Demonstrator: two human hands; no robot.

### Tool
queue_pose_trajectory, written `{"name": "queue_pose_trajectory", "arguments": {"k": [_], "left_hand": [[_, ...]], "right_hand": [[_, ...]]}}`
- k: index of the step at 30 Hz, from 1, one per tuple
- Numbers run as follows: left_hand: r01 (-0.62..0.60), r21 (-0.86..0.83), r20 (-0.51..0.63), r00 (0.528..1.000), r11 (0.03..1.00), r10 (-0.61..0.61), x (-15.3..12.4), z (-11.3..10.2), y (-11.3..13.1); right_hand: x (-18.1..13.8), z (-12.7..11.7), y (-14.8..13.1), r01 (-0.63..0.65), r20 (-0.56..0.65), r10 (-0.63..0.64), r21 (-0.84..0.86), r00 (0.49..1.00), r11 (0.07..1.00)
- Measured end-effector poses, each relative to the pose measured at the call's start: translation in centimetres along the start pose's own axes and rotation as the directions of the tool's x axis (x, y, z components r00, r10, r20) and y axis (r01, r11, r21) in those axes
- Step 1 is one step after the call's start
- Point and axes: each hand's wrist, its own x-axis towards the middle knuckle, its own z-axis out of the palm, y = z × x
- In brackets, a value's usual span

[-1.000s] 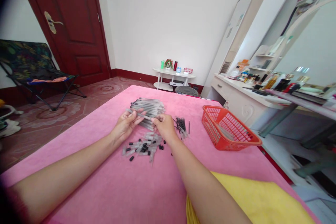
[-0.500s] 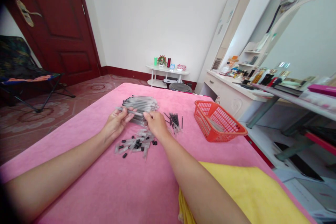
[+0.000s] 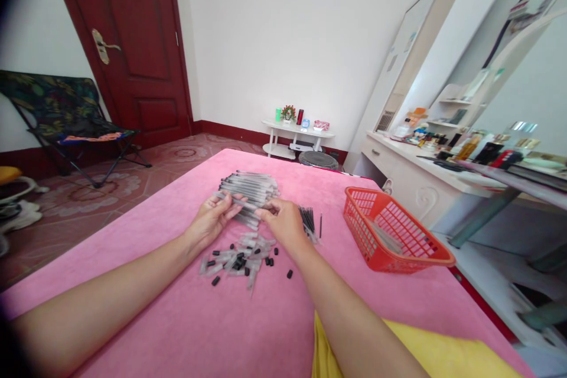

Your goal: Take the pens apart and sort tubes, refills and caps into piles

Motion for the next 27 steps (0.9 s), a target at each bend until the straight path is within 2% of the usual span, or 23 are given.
{"name": "queue_pose_trajectory", "arguments": {"k": [4,10,14,19,24,27], "left_hand": [[-0.011,0.027,-0.002,1.000,1.000,0.011,-0.1,0.1,0.0],[-0.024,0.049,-0.018,1.000,0.998,0.025,-0.1,-0.1,-0.1],[-0.025,0.057,-0.020,0.999,0.998,0.026,-0.1,-0.4,-0.2],[-0.019,0.056,-0.023,1.000,0.998,0.021,-0.3,-0.4,-0.1],[-0.003,0.068,-0.022,1.000,0.998,0.005,-0.6,-0.1,0.0],[-0.007,0.075,-0.039,0.999,0.997,0.010,-0.6,-0.1,0.1]], "right_hand": [[-0.3,-0.1,-0.1,-0.010,0.052,0.014,-0.066,0.999,0.998],[-0.7,0.6,0.1,0.037,-0.029,-0.038,-0.036,0.999,0.999],[-1.3,0.9,0.2,0.040,0.019,-0.038,-0.125,0.999,0.991],[-1.7,1.0,0.0,0.028,-0.096,-0.043,-0.151,0.994,0.988],[-1.8,1.0,-0.2,0.007,-0.035,-0.013,-0.176,0.999,0.984],[-1.9,0.9,-0.2,-0.002,-0.075,-0.012,-0.182,0.997,0.983]]}}
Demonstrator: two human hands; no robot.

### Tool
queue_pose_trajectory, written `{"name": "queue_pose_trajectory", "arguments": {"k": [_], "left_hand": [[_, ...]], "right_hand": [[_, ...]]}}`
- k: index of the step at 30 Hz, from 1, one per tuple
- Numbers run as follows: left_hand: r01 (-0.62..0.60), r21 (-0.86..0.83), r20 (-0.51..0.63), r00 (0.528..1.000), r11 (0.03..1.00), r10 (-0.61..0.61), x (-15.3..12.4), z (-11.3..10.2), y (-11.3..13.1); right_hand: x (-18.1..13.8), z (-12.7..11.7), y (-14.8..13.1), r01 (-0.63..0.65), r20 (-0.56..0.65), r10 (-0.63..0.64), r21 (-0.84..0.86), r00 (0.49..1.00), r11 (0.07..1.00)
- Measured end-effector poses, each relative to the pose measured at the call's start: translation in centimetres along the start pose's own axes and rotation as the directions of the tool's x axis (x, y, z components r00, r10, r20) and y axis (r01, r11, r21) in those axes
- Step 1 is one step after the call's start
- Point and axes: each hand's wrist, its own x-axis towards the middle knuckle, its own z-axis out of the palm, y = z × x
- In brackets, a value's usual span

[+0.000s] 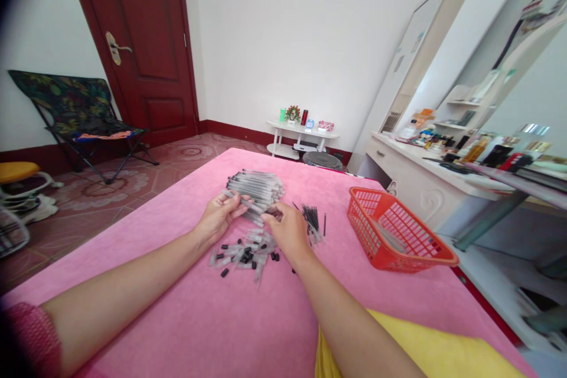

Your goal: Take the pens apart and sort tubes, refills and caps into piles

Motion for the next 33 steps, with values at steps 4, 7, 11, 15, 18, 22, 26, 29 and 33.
{"name": "queue_pose_trajectory", "arguments": {"k": [4,7,11,15,18,22,26,29,33], "left_hand": [[0.001,-0.002,0.003,1.000,1.000,-0.001,-0.1,0.0,0.0],[0.006,0.004,0.002,1.000,1.000,-0.006,-0.1,0.0,0.0],[0.005,0.015,-0.013,1.000,1.000,-0.004,0.0,0.0,0.0],[0.001,0.029,-0.023,1.000,1.000,0.000,0.0,-0.1,-0.1],[-0.026,0.051,-0.071,0.997,0.998,0.029,0.3,-0.4,-0.2],[-0.085,0.011,-0.257,0.963,0.996,0.085,1.1,-1.1,-0.2],[-0.102,-0.021,-0.293,0.952,0.995,0.091,1.4,-1.3,-0.1],[-0.081,0.019,-0.231,0.969,0.997,0.083,1.0,-1.0,0.1],[-0.057,0.154,-0.085,0.994,0.986,0.071,0.1,-0.2,0.1]], "right_hand": [[-0.1,0.0,-0.2,0.003,0.050,-0.001,-0.029,0.999,1.000],[-0.2,-0.1,-0.3,-0.004,0.068,0.007,-0.039,0.998,0.999],[-0.2,0.0,-0.4,-0.015,0.007,0.016,-0.049,1.000,0.999],[-0.3,0.1,-0.2,0.000,0.064,0.005,-0.083,0.998,0.997],[-0.5,0.1,-0.1,-0.008,0.044,0.014,-0.116,0.999,0.993],[-0.8,0.1,-0.1,-0.013,0.000,0.013,-0.180,1.000,0.984],[-1.2,0.1,-1.1,0.060,0.093,-0.037,-0.253,0.995,0.966],[-1.4,0.1,-2.0,0.079,0.116,-0.048,-0.284,0.992,0.956],[-1.4,-0.4,-2.6,0.052,0.044,-0.039,-0.332,0.998,0.942]]}}
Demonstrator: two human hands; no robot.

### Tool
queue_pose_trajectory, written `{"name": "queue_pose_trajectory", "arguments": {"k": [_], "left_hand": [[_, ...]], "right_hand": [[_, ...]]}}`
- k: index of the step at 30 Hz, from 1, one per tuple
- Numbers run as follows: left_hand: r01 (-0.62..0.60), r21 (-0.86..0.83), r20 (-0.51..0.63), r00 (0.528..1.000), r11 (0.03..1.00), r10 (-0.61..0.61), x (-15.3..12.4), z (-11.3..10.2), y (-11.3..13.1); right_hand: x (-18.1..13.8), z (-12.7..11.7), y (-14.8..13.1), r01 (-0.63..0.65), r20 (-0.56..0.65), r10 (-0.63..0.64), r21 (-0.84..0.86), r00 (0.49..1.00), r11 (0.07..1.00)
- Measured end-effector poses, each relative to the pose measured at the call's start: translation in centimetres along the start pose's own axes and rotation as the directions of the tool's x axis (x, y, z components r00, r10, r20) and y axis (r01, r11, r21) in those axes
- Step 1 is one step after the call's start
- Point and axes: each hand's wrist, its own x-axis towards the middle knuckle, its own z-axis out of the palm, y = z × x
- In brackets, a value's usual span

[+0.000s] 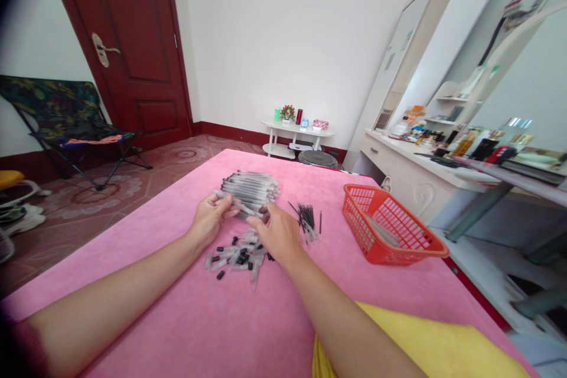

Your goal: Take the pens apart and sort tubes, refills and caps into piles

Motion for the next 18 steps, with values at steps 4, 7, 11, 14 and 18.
{"name": "queue_pose_trajectory", "arguments": {"k": [4,7,11,14,18], "left_hand": [[-0.003,0.078,0.067,0.998,0.997,-0.002,-0.3,0.2,0.0],[-0.014,0.047,-0.028,0.999,0.999,0.015,0.3,-0.2,-0.2],[-0.039,-0.053,-0.199,0.980,0.998,0.028,1.4,-1.2,-0.5],[-0.051,-0.080,-0.233,0.972,0.996,0.031,1.8,-1.5,-0.7],[-0.037,-0.058,-0.203,0.979,0.998,0.024,1.6,-1.3,-0.5]], "right_hand": [[0.3,-0.9,0.3,0.143,0.088,-0.134,-0.108,0.987,0.984],[0.9,-1.9,0.9,0.210,0.207,-0.164,-0.220,0.964,0.953],[2.0,-4.0,2.5,0.144,0.321,-0.037,-0.316,0.946,0.938],[2.7,-6.1,4.1,0.051,0.327,0.075,-0.361,0.942,0.931],[2.9,-8.4,5.6,-0.048,0.306,0.199,-0.437,0.931,0.898]]}}
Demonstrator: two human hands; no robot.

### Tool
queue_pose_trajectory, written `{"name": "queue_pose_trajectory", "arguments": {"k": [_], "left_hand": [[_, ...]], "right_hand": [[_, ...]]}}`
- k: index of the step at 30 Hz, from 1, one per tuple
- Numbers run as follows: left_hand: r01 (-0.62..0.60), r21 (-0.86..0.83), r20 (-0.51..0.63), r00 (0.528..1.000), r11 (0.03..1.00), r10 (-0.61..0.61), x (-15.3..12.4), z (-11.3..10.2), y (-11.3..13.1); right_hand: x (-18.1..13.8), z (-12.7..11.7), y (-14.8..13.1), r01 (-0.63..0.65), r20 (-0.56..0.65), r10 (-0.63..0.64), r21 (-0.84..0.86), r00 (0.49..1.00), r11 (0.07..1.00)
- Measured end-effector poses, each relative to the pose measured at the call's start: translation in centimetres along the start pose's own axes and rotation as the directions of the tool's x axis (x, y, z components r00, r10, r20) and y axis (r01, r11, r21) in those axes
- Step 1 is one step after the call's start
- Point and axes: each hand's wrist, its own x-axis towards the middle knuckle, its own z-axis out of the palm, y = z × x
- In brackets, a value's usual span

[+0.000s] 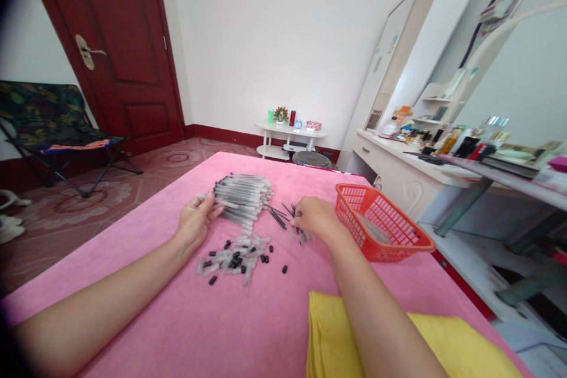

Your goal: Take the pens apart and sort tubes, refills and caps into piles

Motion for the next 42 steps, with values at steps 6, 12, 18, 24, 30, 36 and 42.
{"name": "queue_pose_trajectory", "arguments": {"k": [6,12,18,24,30,36,42], "left_hand": [[0.008,0.082,0.230,0.973,0.997,-0.026,-1.5,0.8,0.4],[0.041,0.106,0.413,0.907,0.994,-0.081,-3.2,1.7,0.6],[-0.042,0.291,0.419,0.904,0.956,-0.088,-2.9,1.5,0.8],[-0.303,0.520,0.397,0.913,0.799,0.089,-1.7,1.0,-0.2],[-0.540,0.679,0.533,0.828,0.497,0.172,-1.1,0.3,-0.5],[-0.707,0.678,0.699,0.705,0.204,0.121,-1.0,0.2,0.2],[-0.696,0.706,0.696,0.716,0.130,0.053,-1.0,0.0,0.7]], "right_hand": [[-0.4,-0.1,-2.3,-0.029,-0.100,0.030,0.016,0.995,0.999],[-1.5,2.1,-7.9,0.318,-0.243,-0.263,0.226,0.934,0.921],[-1.2,0.2,-5.3,0.152,-0.303,-0.110,0.119,0.947,0.981],[-1.2,-4.5,4.2,-0.449,-0.486,0.439,0.105,0.755,0.887],[-1.8,-3.9,8.9,-0.663,-0.238,0.652,0.041,0.720,0.748],[-0.6,-2.7,5.8,-0.402,-0.417,0.400,0.087,0.816,0.911],[0.5,1.0,-0.6,0.058,-0.318,0.022,0.241,0.948,0.969]]}}
